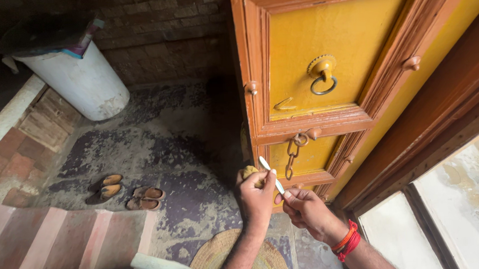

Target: The person wipes the surface of a yellow wooden door with a cloth, focusing on the frame and panels. They then use a toothbrush to scrub the metal door handle and surrounding areas.

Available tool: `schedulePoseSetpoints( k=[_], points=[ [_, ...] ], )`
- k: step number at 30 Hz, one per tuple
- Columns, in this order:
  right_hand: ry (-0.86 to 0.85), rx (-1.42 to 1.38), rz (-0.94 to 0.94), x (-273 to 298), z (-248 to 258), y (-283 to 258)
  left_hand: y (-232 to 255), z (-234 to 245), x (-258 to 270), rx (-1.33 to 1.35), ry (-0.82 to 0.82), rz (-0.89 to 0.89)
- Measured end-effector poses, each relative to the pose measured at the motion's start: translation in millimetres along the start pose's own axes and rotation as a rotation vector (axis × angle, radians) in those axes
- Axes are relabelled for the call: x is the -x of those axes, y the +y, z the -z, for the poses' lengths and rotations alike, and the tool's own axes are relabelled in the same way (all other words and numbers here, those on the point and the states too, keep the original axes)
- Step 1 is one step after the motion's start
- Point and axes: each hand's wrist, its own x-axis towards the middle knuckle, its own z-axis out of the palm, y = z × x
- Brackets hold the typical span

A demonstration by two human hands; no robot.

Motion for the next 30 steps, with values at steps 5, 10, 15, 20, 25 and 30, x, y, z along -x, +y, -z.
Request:
schedulePoseSetpoints(
  k=[5,10,15,20,25,30],
  points=[
    [-0.007,-0.006,0.043,0.1,3.7,-5.0,14.6,-2.0,-8.8,0.242,-0.175,0.312],
    [0.032,0.014,0.046,2.4,9.5,-11.2,16.6,-12.4,-11.0,0.135,0.015,-0.129],
    [0.063,0.049,0.106,5.4,15.9,-24.5,26.6,-28.0,-17.7,0.134,-0.055,0.031],
    [0.108,0.152,0.148,9.7,19.9,-37.5,40.5,-33.0,-28.3,0.212,-0.049,-0.124],
    [0.121,0.239,0.223,11.8,27.5,-46.4,45.9,-41.7,-29.4,0.065,-0.118,-0.154],
    [0.187,0.299,0.282,14.5,36.5,-58.8,57.8,-52.8,-40.5,0.146,-0.120,-0.164]
  ],
)
